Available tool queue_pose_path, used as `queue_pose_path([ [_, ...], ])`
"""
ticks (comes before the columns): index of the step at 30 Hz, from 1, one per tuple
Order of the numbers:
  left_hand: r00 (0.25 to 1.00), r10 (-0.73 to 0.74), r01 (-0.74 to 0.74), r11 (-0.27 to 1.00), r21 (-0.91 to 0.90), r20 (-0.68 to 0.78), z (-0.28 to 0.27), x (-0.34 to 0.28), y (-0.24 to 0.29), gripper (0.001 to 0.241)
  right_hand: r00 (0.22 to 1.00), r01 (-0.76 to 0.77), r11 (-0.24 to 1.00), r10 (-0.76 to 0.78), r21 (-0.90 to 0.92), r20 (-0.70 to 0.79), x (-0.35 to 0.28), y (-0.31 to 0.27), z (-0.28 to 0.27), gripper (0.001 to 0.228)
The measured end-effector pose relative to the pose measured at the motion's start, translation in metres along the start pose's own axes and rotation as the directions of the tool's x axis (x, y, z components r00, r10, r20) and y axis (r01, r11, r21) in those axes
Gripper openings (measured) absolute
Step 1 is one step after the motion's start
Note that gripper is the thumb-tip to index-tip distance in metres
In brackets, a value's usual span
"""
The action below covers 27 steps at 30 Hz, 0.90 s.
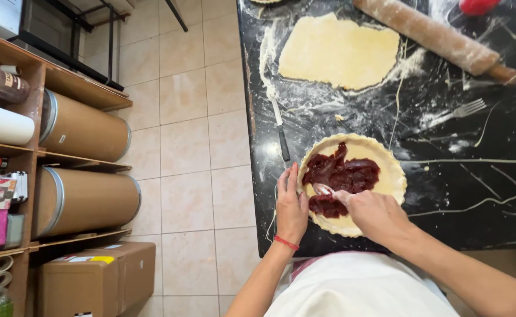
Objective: Spreading fruit jam evenly onto a pie crust within a tart pan using a spoon.
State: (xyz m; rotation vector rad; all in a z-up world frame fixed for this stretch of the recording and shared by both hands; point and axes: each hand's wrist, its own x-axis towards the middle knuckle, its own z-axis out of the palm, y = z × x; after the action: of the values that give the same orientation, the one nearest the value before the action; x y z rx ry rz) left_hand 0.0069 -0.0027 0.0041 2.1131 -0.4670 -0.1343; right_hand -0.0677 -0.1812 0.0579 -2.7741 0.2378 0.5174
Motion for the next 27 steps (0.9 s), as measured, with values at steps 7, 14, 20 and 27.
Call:
queue_pose_path([
  [7, 0.992, 0.074, -0.069, 0.997, 0.046, -0.105, 0.005, 0.003, -0.006, 0.071, 0.986, 0.01, 0.999, -0.018, -0.05, -0.166, 0.048, 0.007, 0.013, 0.041],
  [14, 0.995, -0.067, 0.072, 0.995, 0.065, -0.075, 0.005, 0.005, 0.004, 0.07, 0.99, 0.042, 0.995, -0.054, -0.094, -0.129, 0.033, -0.011, 0.023, 0.045],
  [20, 0.994, -0.061, 0.065, 0.997, 0.041, -0.093, 0.008, 0.002, -0.003, 0.069, 0.981, 0.17, 0.966, -0.184, -0.196, -0.058, 0.013, -0.009, 0.018, 0.046],
  [27, 0.989, -0.103, 0.104, 0.995, 0.001, -0.101, 0.008, -0.003, -0.001, 0.067, 0.995, 0.028, 0.968, -0.003, -0.25, 0.102, 0.022, 0.02, 0.013, 0.031],
])
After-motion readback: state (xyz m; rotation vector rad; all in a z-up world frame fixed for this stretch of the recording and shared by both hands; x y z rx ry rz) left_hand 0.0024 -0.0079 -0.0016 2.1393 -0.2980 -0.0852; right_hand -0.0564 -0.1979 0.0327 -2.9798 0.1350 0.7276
